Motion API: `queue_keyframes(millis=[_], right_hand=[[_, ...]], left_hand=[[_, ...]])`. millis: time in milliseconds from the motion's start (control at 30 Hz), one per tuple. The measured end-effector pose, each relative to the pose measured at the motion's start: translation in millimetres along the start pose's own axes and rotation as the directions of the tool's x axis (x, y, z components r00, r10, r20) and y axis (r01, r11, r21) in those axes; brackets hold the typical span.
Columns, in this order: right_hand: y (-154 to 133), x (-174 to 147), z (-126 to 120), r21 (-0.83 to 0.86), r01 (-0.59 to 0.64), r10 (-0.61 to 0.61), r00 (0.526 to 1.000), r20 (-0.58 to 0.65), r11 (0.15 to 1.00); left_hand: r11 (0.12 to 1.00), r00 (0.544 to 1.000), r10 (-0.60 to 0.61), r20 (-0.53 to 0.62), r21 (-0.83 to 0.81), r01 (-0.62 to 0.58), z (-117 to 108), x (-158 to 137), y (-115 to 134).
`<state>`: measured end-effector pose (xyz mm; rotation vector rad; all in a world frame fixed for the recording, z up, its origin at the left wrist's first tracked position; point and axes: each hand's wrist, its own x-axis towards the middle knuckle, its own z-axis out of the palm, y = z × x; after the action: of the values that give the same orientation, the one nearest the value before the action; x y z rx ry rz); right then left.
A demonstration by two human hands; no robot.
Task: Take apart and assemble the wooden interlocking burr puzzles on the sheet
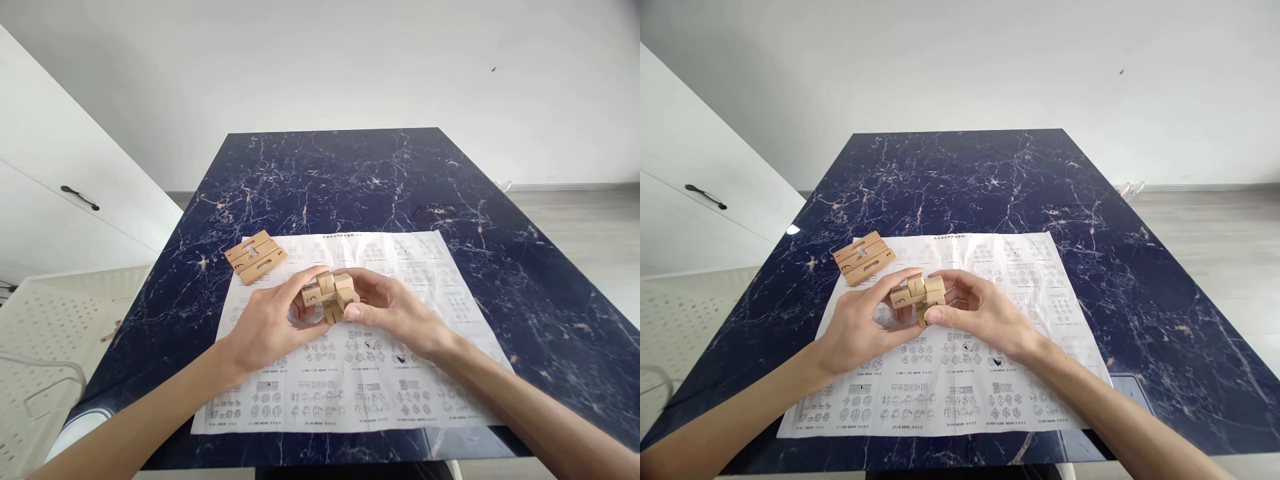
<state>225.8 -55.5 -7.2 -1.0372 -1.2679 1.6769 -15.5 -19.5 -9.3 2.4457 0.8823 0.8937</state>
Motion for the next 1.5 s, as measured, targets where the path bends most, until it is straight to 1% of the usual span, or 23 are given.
queue_keyframes(millis=[267, 467, 633, 733, 800, 867, 967, 1067, 1167, 1267, 1333, 1400, 1433, 1467, 1500], right_hand=[[0, 0, 0, -0.043, 0.035, -0.034, 0.999, 0.024, 0.998], [-2, -1, 4, -0.104, 0.065, -0.069, 0.997, -0.030, 0.992], [-3, -2, 1, -0.069, 0.032, -0.029, 0.999, 0.033, 0.997], [-6, -3, 1, -0.060, 0.007, -0.004, 0.999, 0.046, 0.998], [-8, -3, 2, -0.072, 0.005, -0.003, 1.000, 0.030, 0.997], [-9, -3, 2, -0.095, 0.003, -0.002, 1.000, 0.009, 0.995], [-8, -3, 0, -0.117, -0.004, 0.007, 1.000, 0.024, 0.993], [-3, -3, -2, -0.075, 0.005, -0.001, 0.998, 0.057, 0.997], [0, -2, -2, -0.009, 0.008, -0.008, 0.996, 0.091, 1.000], [-3, -3, 0, 0.024, 0.003, -0.006, 0.994, 0.112, 1.000], [-6, -4, 1, -0.052, -0.007, 0.011, 0.996, 0.085, 0.999], [-9, -5, 1, -0.215, -0.007, 0.012, 1.000, 0.020, 0.977], [-9, -6, 1, -0.316, 0.009, -0.018, 1.000, -0.025, 0.949], [-9, -6, 1, -0.423, 0.041, -0.078, 0.994, -0.070, 0.905], [-8, -6, 1, -0.528, 0.081, -0.162, 0.981, -0.109, 0.846]], left_hand=[[1.000, 1.000, -0.012, 0.013, -0.022, 0.012, 0, -1, -1], [1.000, 1.000, -0.011, 0.006, -0.016, 0.011, 0, -1, 0], [0.999, 1.000, 0.014, -0.022, -0.034, -0.015, 1, 1, 0], [0.998, 0.999, -0.002, -0.035, -0.068, -0.001, 0, 4, 3], [0.993, 0.999, -0.038, -0.032, -0.117, 0.034, -1, 7, 6], [0.979, 0.995, -0.098, -0.009, -0.182, 0.095, -3, 9, 10], [0.925, 0.975, -0.205, 0.085, -0.309, 0.222, -7, 14, 16], [0.854, 0.945, -0.269, 0.184, -0.408, 0.322, -9, 17, 18], [0.824, 0.928, -0.299, 0.225, -0.430, 0.369, -11, 19, 18], [0.832, 0.926, -0.305, 0.221, -0.412, 0.372, -10, 19, 19], [0.843, 0.929, -0.305, 0.207, -0.396, 0.365, -10, 20, 19], [0.850, 0.934, -0.310, 0.177, -0.388, 0.355, -10, 20, 18], [0.851, 0.936, -0.317, 0.155, -0.389, 0.353, -11, 20, 17], [0.848, 0.935, -0.329, 0.130, -0.394, 0.353, -12, 21, 16], [0.841, 0.932, -0.345, 0.111, -0.405, 0.360, -13, 21, 14]])
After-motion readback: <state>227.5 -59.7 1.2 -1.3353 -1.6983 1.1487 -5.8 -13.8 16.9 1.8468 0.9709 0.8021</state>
